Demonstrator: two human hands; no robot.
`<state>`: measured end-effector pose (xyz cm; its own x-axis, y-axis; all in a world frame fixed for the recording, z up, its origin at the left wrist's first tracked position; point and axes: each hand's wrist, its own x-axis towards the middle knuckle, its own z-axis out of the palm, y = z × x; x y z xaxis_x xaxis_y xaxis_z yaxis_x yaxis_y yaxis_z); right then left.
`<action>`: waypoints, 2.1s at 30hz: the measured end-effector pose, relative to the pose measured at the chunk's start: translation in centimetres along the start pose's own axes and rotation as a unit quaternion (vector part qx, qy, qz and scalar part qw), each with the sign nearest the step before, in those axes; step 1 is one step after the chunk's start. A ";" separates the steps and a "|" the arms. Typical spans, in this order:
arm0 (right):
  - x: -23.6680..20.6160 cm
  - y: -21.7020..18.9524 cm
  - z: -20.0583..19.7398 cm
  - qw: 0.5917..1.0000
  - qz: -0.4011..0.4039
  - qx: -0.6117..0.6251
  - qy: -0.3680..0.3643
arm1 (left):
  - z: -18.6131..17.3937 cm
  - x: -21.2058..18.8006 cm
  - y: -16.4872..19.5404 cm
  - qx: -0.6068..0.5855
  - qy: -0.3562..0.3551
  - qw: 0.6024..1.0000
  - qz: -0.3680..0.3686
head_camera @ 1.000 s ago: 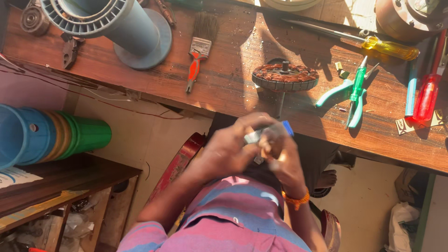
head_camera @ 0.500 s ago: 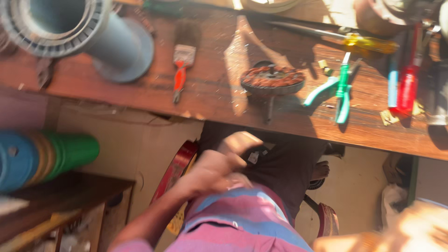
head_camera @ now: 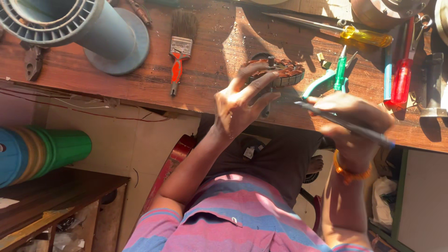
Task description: The person works at a cluttered workbench removing copper windings from an electric motor armature, pulling wire coils loose by hand and using pliers and a screwdriver to pry pieces free. They rotate the armature to reach different sections and set removed wire pieces aside on the bench.
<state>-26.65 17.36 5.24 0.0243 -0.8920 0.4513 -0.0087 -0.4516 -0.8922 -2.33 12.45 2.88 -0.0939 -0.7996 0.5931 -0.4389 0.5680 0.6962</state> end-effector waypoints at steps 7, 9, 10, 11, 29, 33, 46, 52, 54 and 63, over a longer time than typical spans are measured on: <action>6.4 1.9 1.7 0.967 -0.134 -0.163 -0.144 | 1.6 -0.5 -0.3 -0.035 0.041 0.998 -0.035; 7.3 2.6 1.6 0.959 -0.157 -0.174 -0.160 | 1.6 -0.5 -0.4 -0.042 0.045 0.997 -0.041; 7.5 3.1 1.7 0.958 -0.163 -0.171 -0.164 | 1.6 -0.5 -0.4 -0.045 0.048 0.997 -0.042; 7.6 3.5 1.8 0.957 -0.169 -0.168 -0.168 | 1.6 -0.5 -0.4 -0.049 0.050 0.997 -0.043; 7.9 3.8 1.3 0.947 -0.130 -0.213 -0.202 | 1.7 -0.4 -0.3 -0.062 0.036 0.995 -0.074; 8.2 3.8 1.3 0.945 -0.138 -0.210 -0.211 | 1.7 -0.4 -0.3 -0.060 0.038 0.995 -0.073; 4.6 3.3 0.9 0.991 -0.126 0.030 -0.046 | -1.4 -1.6 -1.6 -0.256 0.043 0.961 -0.099; 1.1 0.5 5.6 0.996 0.011 0.026 -0.083 | -3.9 -3.9 -5.5 -0.436 -0.202 0.861 -0.165; 1.3 -0.4 7.2 0.986 0.025 -0.040 -0.159 | -3.9 -4.4 -6.2 -0.423 -0.227 0.863 -0.157; 2.5 -0.8 10.0 0.946 0.104 -0.189 -0.241 | -2.9 -6.6 -6.5 -0.416 -0.242 0.857 -0.182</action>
<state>-16.58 15.69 6.84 0.4354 -0.8917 0.1241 -0.4185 -0.3225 -0.8491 3.76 14.56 -4.37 -0.5347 -0.8261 0.1776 0.2528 0.0442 0.9665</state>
